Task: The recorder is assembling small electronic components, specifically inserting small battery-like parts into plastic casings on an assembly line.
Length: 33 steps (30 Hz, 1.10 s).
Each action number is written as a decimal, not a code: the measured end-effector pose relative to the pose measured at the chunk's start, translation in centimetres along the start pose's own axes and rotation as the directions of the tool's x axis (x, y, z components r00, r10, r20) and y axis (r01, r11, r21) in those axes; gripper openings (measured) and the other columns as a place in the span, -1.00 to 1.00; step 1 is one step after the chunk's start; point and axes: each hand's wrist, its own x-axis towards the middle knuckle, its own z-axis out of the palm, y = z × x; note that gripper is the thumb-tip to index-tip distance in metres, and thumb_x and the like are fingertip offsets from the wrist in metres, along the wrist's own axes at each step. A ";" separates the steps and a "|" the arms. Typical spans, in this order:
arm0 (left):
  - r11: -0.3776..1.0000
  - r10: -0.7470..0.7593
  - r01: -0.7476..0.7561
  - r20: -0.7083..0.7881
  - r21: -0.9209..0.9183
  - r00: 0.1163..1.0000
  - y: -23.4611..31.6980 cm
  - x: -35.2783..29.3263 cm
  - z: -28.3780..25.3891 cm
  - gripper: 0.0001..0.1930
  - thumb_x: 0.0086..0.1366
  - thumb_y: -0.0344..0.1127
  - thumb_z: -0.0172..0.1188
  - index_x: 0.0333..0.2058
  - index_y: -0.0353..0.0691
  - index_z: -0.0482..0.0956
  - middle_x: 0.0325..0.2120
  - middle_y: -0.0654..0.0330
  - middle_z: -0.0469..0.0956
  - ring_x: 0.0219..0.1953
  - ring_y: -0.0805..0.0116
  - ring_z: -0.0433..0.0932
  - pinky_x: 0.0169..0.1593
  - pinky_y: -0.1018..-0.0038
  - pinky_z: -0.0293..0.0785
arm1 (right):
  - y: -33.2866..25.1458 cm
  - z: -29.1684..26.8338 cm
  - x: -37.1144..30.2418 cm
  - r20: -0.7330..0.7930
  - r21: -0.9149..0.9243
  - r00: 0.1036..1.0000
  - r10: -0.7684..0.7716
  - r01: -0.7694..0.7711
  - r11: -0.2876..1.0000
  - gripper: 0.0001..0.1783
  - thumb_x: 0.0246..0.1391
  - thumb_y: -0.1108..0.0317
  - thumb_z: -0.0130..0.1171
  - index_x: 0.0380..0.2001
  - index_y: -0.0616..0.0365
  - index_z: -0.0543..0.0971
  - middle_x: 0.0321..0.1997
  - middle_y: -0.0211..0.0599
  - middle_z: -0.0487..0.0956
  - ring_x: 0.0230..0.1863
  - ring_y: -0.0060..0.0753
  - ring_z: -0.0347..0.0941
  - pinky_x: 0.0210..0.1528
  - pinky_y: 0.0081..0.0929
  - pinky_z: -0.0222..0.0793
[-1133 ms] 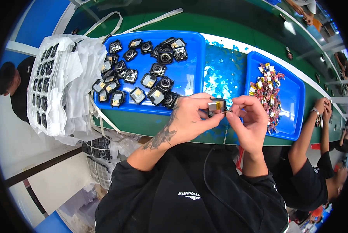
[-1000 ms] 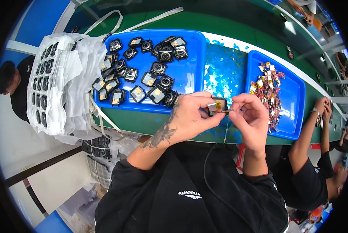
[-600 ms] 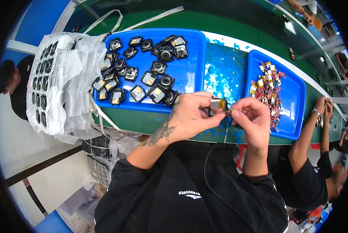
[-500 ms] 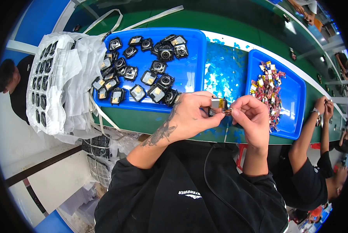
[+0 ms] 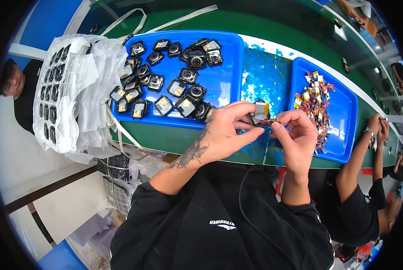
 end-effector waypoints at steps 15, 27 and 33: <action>1.000 0.008 -0.008 -0.016 -0.024 1.000 0.0 0.0 0.4 -0.65 0.24 -0.60 0.17 0.02 -0.35 0.49 -0.10 0.11 0.58 -0.09 0.43 0.59 -0.02 0.51 0.55 | 2.6 2.0 -0.2 -0.168 -0.181 0.951 -0.260 0.230 0.956 -0.83 0.03 0.61 0.29 -0.31 0.27 0.52 -0.35 -0.42 0.54 -0.43 -0.75 0.34 -0.39 -0.75 0.28; 0.992 0.002 -0.010 -0.060 -0.129 0.998 0.1 0.0 0.9 -0.46 0.22 -0.64 0.13 0.18 -0.30 0.30 -0.14 0.05 0.59 -0.15 0.46 0.59 -0.07 0.57 0.53 | 1.2 1.3 0.3 -0.039 -0.025 0.999 -0.007 0.006 1.000 -0.50 -0.01 0.70 0.22 0.05 0.24 0.44 -0.20 -0.37 0.45 -0.18 -0.65 0.41 -0.22 -0.73 0.51; 0.991 0.058 -0.067 -0.076 -0.114 0.995 -1.0 0.1 0.7 -0.54 0.23 -0.63 0.14 0.12 -0.33 0.35 -0.12 0.06 0.58 -0.14 0.46 0.59 -0.05 0.57 0.52 | 1.9 2.0 0.6 -0.048 -0.170 0.993 -0.105 0.095 0.981 -0.52 -0.01 0.72 0.20 0.02 0.26 0.45 -0.24 -0.39 0.45 -0.19 -0.67 0.40 -0.19 -0.72 0.51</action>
